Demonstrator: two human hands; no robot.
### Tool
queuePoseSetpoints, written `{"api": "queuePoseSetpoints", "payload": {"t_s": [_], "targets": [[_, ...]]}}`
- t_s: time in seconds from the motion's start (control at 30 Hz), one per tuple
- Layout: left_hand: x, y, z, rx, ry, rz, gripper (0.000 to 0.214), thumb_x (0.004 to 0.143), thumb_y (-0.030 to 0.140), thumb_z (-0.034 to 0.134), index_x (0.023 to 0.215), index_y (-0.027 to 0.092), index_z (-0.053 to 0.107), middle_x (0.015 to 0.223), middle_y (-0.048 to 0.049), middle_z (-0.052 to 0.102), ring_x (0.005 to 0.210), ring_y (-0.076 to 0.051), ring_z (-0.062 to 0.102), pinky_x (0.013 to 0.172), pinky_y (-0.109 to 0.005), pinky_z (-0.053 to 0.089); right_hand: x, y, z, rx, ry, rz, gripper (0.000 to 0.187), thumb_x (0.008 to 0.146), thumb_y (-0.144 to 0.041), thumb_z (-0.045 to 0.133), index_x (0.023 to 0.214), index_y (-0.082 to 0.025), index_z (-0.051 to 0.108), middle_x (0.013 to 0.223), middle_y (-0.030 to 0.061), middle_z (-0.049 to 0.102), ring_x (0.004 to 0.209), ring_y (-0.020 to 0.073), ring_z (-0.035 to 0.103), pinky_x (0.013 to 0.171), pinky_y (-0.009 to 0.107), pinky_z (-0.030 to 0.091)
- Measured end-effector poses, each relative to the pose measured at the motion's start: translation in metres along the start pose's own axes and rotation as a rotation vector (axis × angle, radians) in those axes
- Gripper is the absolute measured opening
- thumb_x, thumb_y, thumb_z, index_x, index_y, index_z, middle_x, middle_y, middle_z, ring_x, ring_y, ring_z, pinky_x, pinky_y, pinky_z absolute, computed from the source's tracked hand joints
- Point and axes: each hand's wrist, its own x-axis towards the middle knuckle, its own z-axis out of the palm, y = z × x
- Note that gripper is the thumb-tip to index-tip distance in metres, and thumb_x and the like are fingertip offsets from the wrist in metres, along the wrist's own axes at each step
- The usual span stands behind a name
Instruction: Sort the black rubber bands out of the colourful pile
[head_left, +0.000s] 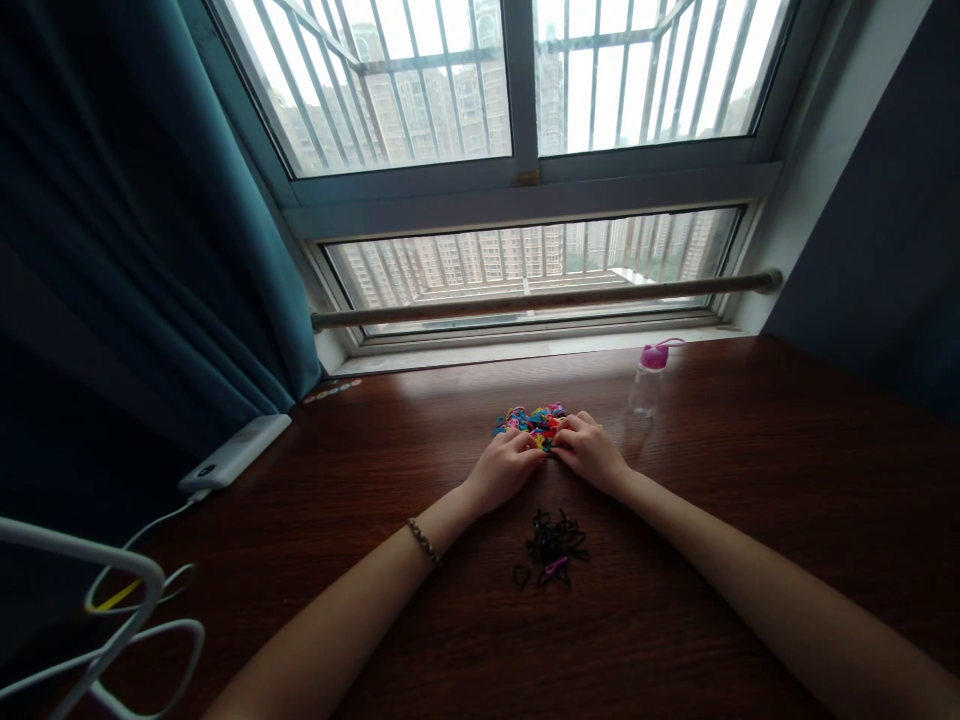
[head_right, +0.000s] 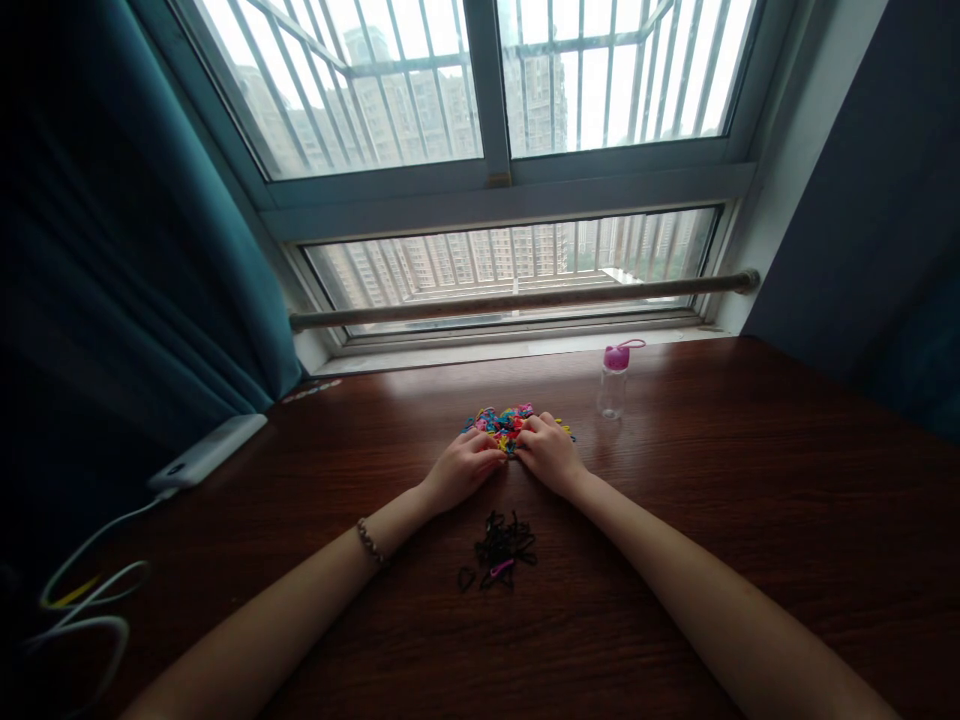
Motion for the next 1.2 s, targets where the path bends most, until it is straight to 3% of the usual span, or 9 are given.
{"api": "queuePoseSetpoints", "payload": {"t_s": [0.13,0.33,0.53,0.67,0.83,0.9,1.07,1.13,1.2], "targets": [[0.000,0.002,-0.001,0.096,-0.036,0.045,0.026,0.089,0.025,0.038,0.102,0.022,0.060,0.091,-0.0064,0.057,0.088,-0.017,0.049,0.080,-0.034,0.041,0.000,-0.001,0.003,0.021,0.021,0.010,0.012,0.078,-0.024,0.056,0.070,-0.019,0.063,0.083,0.0055,0.059,0.084,0.0203,0.046,0.075,0.032,0.044],[0.000,0.003,-0.002,0.126,-0.077,0.057,0.027,0.089,0.027,0.037,0.102,0.023,0.060,0.091,-0.0062,0.057,0.090,-0.018,0.048,0.079,-0.034,0.040,0.002,0.005,0.005,0.121,0.134,0.108,0.013,0.078,-0.024,0.056,0.070,-0.021,0.066,0.083,0.0050,0.062,0.084,0.0197,0.049,0.076,0.032,0.043],[-0.001,-0.002,0.000,0.072,-0.042,0.072,0.024,0.088,0.027,0.040,0.089,0.021,0.064,0.087,-0.0044,0.060,0.087,-0.016,0.049,0.077,-0.031,0.039,0.006,0.009,0.002,0.297,0.264,0.299,0.011,0.073,-0.028,0.060,0.072,-0.021,0.069,0.080,0.0044,0.065,0.080,0.0193,0.055,0.075,0.032,0.042],[-0.001,-0.001,0.000,0.042,-0.029,0.059,0.023,0.088,0.025,0.042,0.082,0.020,0.063,0.084,-0.0038,0.060,0.086,-0.016,0.050,0.078,-0.031,0.038,0.010,0.006,-0.005,0.551,0.237,0.519,0.020,0.068,-0.036,0.063,0.071,-0.017,0.068,0.069,0.0055,0.066,0.067,0.0185,0.058,0.064,0.030,0.044],[-0.001,-0.001,-0.001,-0.051,0.020,-0.092,0.016,0.085,0.021,0.044,0.080,0.017,0.058,0.084,-0.0053,0.060,0.085,-0.017,0.053,0.079,-0.032,0.040,0.017,0.004,-0.024,1.021,0.086,0.635,0.029,0.060,-0.037,0.069,0.075,-0.012,0.066,0.065,0.0049,0.064,0.055,0.0121,0.055,0.051,0.023,0.041],[-0.001,-0.004,-0.001,-0.131,0.093,-0.220,0.012,0.084,0.020,0.045,0.080,0.016,0.057,0.081,-0.0052,0.060,0.081,-0.017,0.054,0.076,-0.030,0.042,0.019,0.003,-0.032,1.090,-0.091,0.586,0.030,0.058,-0.037,0.070,0.074,-0.011,0.066,0.059,0.0026,0.061,0.050,0.0091,0.051,0.046,0.021,0.038],[0.000,-0.016,0.001,-0.303,0.278,-0.491,0.008,0.080,0.021,0.051,0.081,0.017,0.057,0.079,-0.0029,0.062,0.073,-0.015,0.058,0.069,-0.027,0.046,0.015,-0.004,-0.038,1.076,-0.777,0.335,0.031,0.056,-0.035,0.073,0.076,-0.012,0.067,0.058,0.0003,0.061,0.048,0.0079,0.052,0.044,0.018,0.037],[0.000,-0.019,0.000,-0.371,0.337,-0.565,0.011,0.078,0.024,0.053,0.084,0.017,0.059,0.077,-0.0022,0.064,0.070,-0.014,0.059,0.067,-0.026,0.047,0.014,-0.006,-0.035,1.052,-0.911,0.314,0.035,0.056,-0.035,0.073,0.083,-0.013,0.067,0.067,0.0020,0.065,0.052,0.0092,0.056,0.044,0.018,0.039],[0.001,-0.019,-0.002,-0.440,0.374,-0.607,0.015,0.077,0.028,0.055,0.085,0.017,0.061,0.078,-0.0025,0.065,0.069,-0.014,0.059,0.065,-0.025,0.047,0.013,-0.003,-0.032,1.048,-0.895,0.344,0.037,0.058,-0.035,0.072,0.088,-0.013,0.066,0.072,0.0039,0.066,0.051,0.0094,0.056,0.042,0.017,0.038]]}}
